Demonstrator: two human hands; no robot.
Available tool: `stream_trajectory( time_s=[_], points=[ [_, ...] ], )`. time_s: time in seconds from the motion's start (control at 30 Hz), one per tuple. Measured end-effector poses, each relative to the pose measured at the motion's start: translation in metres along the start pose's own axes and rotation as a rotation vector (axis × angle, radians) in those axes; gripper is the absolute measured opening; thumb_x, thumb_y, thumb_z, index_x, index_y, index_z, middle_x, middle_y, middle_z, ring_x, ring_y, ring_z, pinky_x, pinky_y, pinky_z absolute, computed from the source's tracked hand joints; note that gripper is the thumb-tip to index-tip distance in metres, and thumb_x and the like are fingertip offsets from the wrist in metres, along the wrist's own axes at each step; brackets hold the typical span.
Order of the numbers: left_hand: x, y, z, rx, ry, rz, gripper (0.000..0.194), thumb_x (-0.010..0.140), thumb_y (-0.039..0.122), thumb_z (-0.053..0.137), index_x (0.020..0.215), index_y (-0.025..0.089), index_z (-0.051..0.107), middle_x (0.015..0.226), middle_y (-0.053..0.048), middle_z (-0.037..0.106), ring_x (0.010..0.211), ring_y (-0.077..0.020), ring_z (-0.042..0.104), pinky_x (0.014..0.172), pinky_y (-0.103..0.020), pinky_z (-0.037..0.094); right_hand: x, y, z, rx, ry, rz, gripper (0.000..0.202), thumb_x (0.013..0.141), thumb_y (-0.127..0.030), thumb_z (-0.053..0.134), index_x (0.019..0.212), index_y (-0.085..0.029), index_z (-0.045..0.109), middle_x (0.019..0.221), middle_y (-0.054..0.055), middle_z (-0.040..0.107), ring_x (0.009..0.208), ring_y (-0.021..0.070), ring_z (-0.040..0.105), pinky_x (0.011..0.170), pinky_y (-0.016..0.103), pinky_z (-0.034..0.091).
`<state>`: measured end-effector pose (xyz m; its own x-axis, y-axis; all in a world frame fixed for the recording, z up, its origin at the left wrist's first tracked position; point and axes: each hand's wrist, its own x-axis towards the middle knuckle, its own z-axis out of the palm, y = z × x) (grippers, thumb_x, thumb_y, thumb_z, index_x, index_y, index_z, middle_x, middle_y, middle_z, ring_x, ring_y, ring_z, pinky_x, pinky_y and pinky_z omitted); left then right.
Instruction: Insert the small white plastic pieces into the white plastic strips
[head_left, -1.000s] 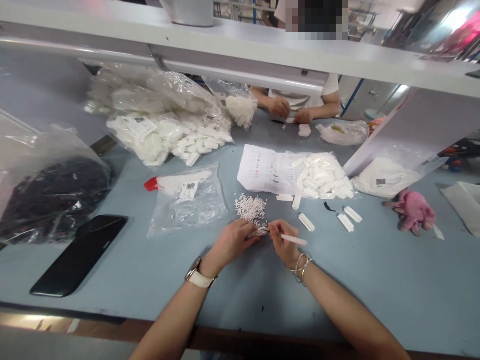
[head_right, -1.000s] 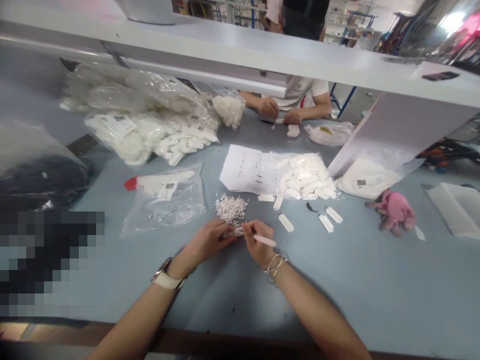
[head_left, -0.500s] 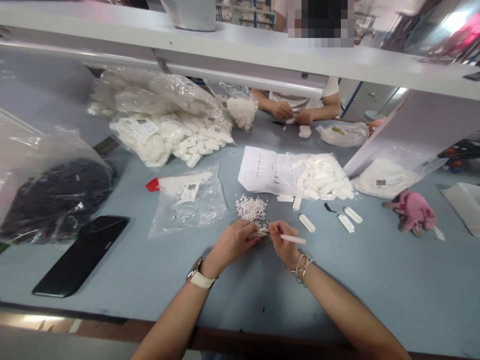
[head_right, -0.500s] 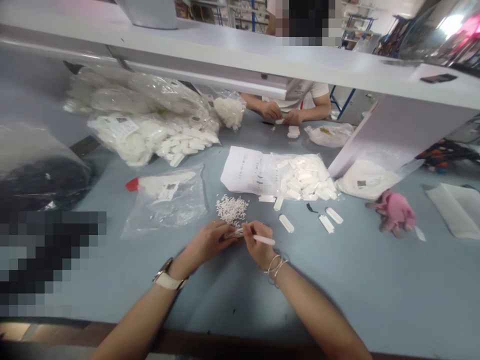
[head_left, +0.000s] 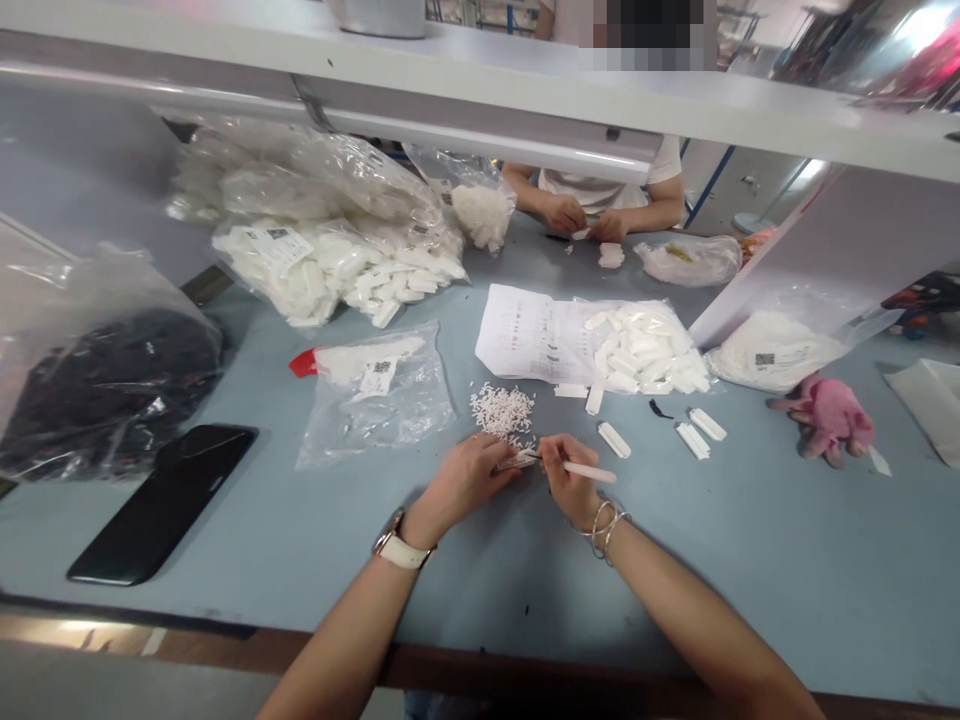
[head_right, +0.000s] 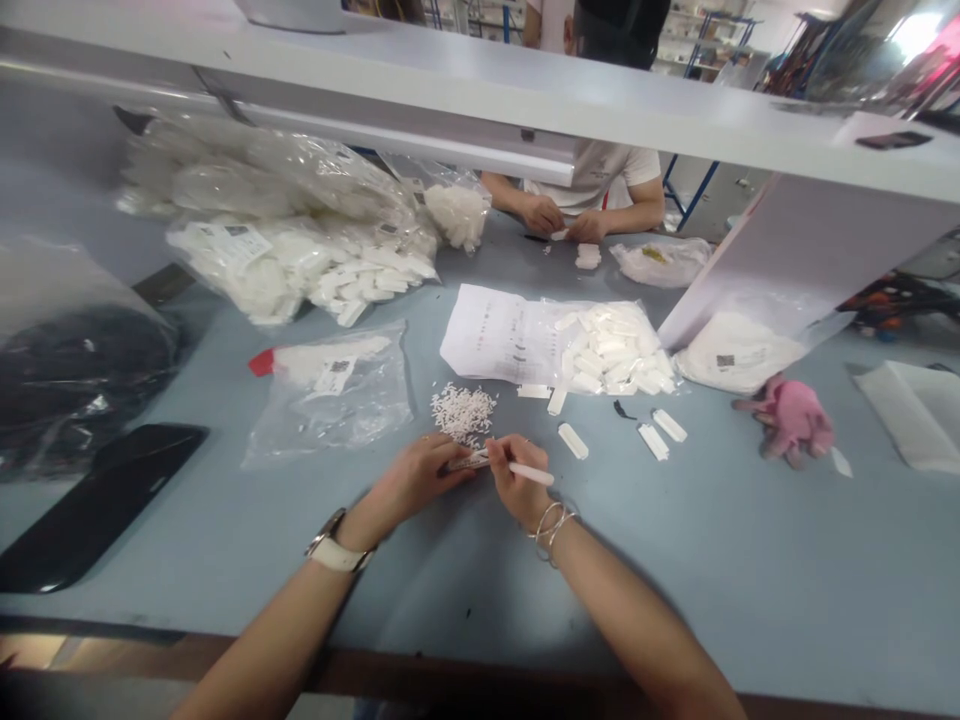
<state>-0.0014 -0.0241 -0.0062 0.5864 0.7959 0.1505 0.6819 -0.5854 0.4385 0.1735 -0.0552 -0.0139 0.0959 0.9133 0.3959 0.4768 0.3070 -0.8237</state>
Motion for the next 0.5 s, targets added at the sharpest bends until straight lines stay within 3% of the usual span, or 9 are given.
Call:
stream_trajectory(
  time_s=[0.5],
  points=[
    [-0.0007,0.0008,-0.0009,-0.02,0.01,0.008,0.018,0.087,0.032,0.054,0.081,0.018,0.063,0.071,-0.002,0.058,0.068,-0.0156,0.054,0.061,-0.026,0.041,0.0019,-0.0017,-0.0001,-0.007,-0.011,-0.005,0.039,0.092,-0.043,0.041,0.064,-0.019,0.055,0.051,-0.001,0.053,0.046,0.0103,0.049,0.049,0.023,0.038]
  ],
)
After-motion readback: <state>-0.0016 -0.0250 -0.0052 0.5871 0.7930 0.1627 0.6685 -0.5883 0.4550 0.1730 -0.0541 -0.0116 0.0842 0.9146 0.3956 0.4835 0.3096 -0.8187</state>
